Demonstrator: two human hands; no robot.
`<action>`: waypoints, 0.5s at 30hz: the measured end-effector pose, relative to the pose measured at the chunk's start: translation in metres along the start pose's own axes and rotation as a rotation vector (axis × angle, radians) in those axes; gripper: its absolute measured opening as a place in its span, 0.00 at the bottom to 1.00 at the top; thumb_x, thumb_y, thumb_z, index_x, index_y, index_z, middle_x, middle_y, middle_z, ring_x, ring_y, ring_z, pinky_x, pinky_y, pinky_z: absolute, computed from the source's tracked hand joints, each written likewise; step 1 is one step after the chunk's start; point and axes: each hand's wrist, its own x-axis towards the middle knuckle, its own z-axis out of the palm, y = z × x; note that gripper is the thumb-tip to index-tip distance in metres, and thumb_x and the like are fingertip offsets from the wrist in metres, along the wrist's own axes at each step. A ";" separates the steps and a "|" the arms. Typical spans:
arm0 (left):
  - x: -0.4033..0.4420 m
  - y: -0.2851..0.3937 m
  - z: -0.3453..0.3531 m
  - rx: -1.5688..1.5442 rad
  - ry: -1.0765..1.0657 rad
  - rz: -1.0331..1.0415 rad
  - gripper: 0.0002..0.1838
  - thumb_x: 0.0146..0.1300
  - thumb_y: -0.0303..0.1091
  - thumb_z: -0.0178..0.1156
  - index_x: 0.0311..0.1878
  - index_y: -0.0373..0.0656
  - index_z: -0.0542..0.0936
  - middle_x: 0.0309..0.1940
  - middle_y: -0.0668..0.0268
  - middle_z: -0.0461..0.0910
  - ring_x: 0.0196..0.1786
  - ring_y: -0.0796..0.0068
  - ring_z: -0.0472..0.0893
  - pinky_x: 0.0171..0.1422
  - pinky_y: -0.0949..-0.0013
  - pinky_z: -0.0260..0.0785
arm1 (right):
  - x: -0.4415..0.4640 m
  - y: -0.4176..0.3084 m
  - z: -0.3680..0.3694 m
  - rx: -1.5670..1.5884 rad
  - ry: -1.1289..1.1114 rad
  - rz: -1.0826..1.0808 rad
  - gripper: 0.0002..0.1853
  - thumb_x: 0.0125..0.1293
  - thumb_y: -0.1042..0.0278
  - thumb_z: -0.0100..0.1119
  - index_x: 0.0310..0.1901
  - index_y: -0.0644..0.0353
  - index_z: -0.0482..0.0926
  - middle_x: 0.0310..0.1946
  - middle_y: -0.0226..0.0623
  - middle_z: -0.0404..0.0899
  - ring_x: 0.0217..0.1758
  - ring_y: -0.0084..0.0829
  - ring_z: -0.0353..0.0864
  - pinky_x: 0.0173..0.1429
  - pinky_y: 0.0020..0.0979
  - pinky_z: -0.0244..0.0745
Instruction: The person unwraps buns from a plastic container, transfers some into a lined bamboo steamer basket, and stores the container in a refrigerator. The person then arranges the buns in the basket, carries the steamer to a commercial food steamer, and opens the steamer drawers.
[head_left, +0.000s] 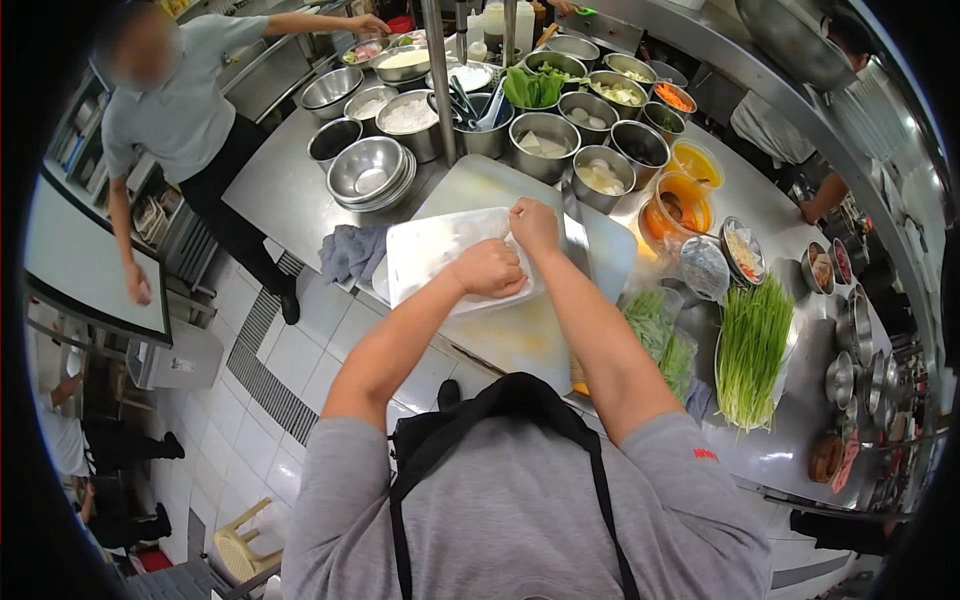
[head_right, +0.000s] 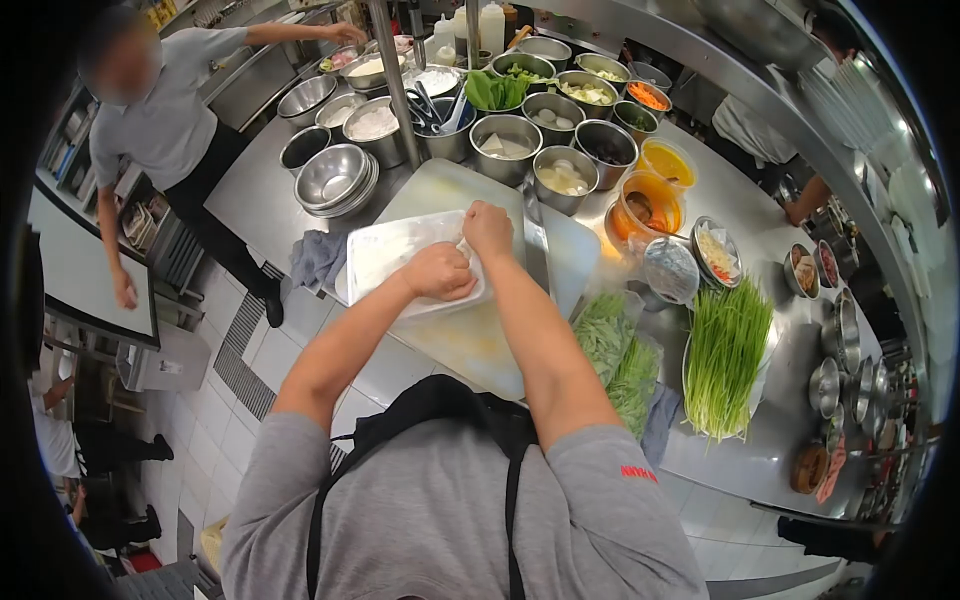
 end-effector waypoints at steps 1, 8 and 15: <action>-0.006 -0.001 -0.009 -0.039 -0.007 0.019 0.15 0.47 0.34 0.61 0.11 0.44 0.70 0.14 0.65 0.71 0.22 0.62 0.74 0.29 0.62 0.68 | 0.000 -0.002 -0.004 -0.023 -0.054 0.000 0.06 0.53 0.68 0.56 0.30 0.57 0.80 0.27 0.46 0.80 0.31 0.49 0.79 0.36 0.44 0.74; 0.009 -0.007 -0.022 0.286 -0.054 -0.622 0.11 0.43 0.31 0.62 0.29 0.39 0.73 0.30 0.59 0.73 0.37 0.57 0.76 0.36 0.61 0.70 | -0.023 -0.008 -0.027 -0.053 -0.283 -0.210 0.06 0.53 0.69 0.58 0.29 0.61 0.76 0.30 0.46 0.79 0.35 0.46 0.78 0.41 0.42 0.72; 0.015 -0.025 -0.014 0.166 -0.459 -0.492 0.08 0.52 0.34 0.57 0.32 0.40 0.78 0.30 0.55 0.79 0.36 0.56 0.79 0.40 0.58 0.72 | -0.042 -0.017 -0.037 -0.079 -0.308 -0.195 0.08 0.58 0.67 0.53 0.31 0.63 0.75 0.35 0.47 0.78 0.39 0.48 0.77 0.43 0.43 0.71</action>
